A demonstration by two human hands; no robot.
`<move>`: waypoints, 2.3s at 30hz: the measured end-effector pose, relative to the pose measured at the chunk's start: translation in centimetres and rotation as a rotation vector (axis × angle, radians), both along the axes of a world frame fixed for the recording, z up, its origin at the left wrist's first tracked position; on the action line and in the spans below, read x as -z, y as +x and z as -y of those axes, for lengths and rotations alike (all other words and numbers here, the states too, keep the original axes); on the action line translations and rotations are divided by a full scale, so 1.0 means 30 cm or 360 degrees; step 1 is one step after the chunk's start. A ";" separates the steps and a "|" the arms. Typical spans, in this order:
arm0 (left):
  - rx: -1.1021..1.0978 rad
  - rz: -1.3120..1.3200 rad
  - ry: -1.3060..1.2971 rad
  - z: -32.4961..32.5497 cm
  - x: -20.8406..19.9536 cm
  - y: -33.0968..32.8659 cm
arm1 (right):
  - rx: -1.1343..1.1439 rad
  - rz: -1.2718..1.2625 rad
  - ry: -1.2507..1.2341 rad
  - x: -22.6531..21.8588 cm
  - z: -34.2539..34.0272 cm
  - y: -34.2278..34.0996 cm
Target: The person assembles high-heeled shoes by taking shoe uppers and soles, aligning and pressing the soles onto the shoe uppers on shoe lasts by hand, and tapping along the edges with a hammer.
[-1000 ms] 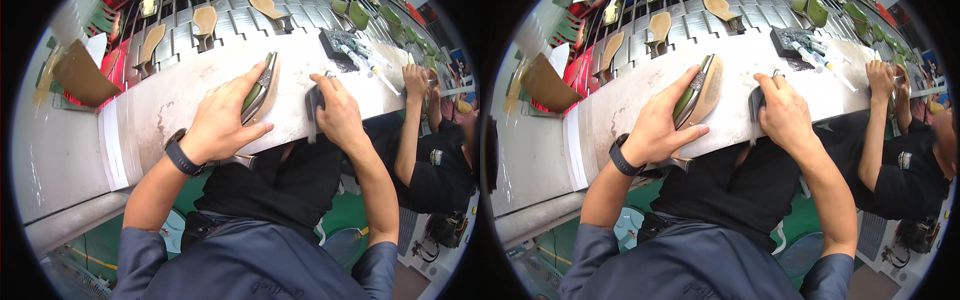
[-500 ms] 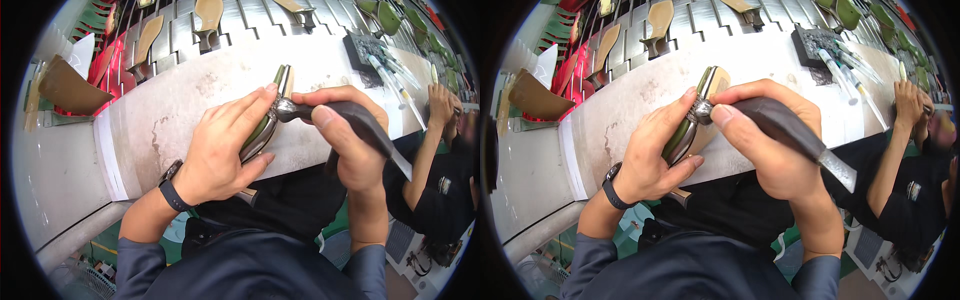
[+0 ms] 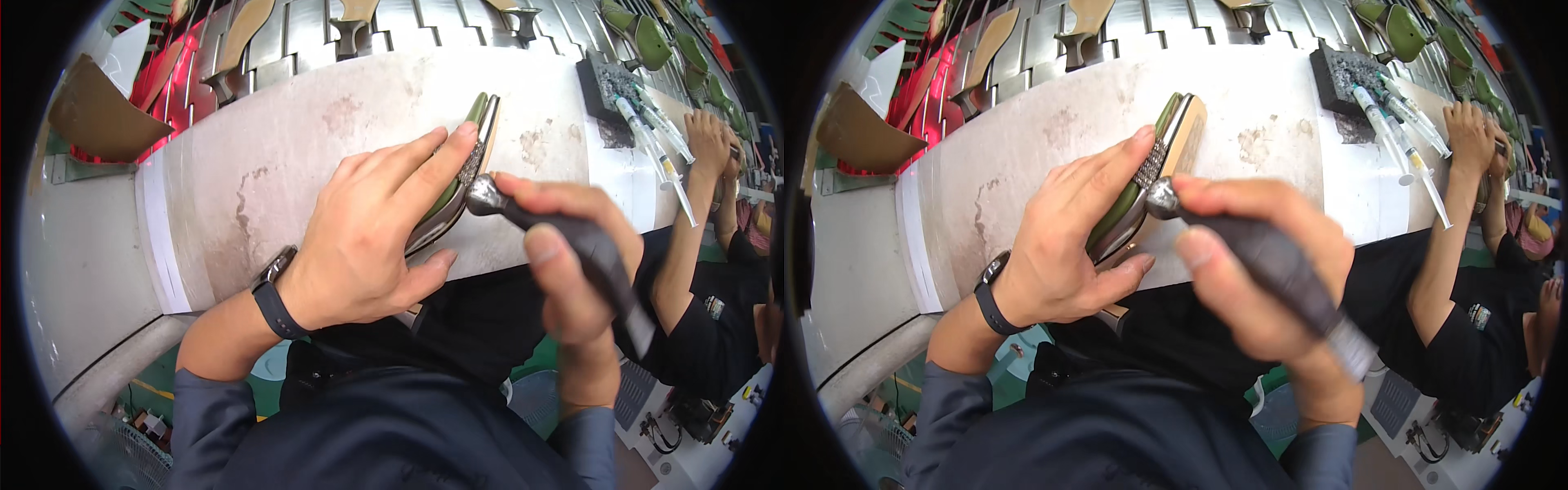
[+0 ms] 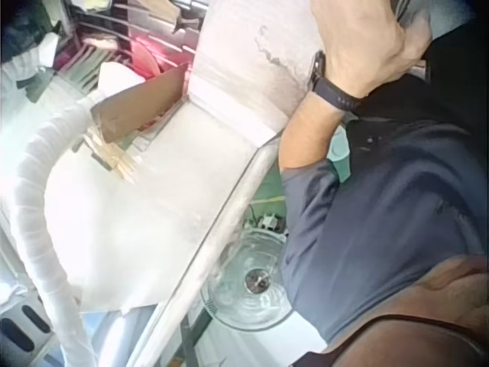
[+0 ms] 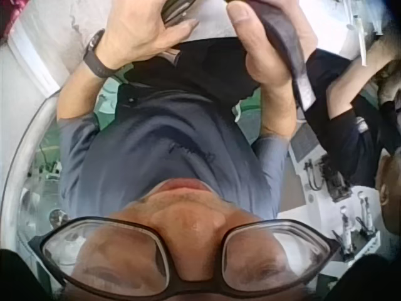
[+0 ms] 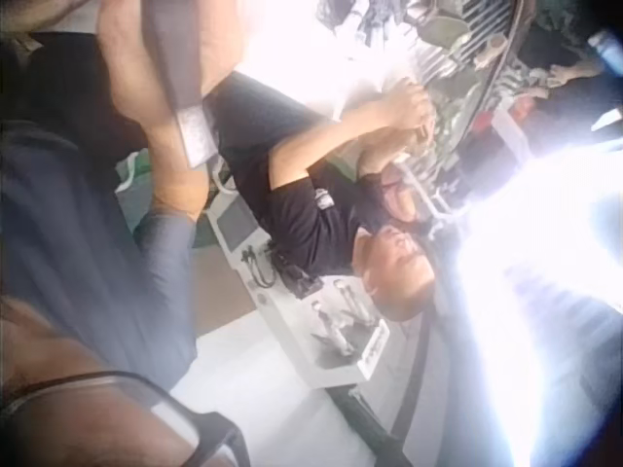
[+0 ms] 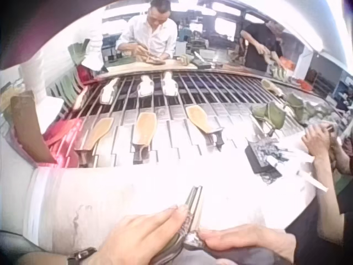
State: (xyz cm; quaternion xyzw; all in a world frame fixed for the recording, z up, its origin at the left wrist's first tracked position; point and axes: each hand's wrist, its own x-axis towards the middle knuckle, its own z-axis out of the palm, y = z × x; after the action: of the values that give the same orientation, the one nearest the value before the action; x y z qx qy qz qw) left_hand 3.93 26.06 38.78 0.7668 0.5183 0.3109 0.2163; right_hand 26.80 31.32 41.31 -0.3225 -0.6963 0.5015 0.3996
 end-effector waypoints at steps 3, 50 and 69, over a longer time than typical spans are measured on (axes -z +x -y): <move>-0.0008 -0.0003 0.0002 0.004 0.006 -0.008 | 0.0099 0.0073 0.0308 0.039 0.094 -0.039; -0.0188 -0.0152 -0.0318 -0.060 -0.029 0.057 | 0.0308 -0.0212 -0.0155 0.023 -0.006 -0.048; -0.0064 0.0637 0.0352 -0.032 -0.311 0.001 | 0.0357 -0.0241 -0.0720 0.101 -0.132 -0.016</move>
State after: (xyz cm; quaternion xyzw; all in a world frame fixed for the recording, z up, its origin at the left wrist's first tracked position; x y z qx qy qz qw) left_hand 3.96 27.01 48.11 0.6983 0.4431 0.5159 0.2232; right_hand 26.31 35.28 38.28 -0.4403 -0.4944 0.6198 0.4215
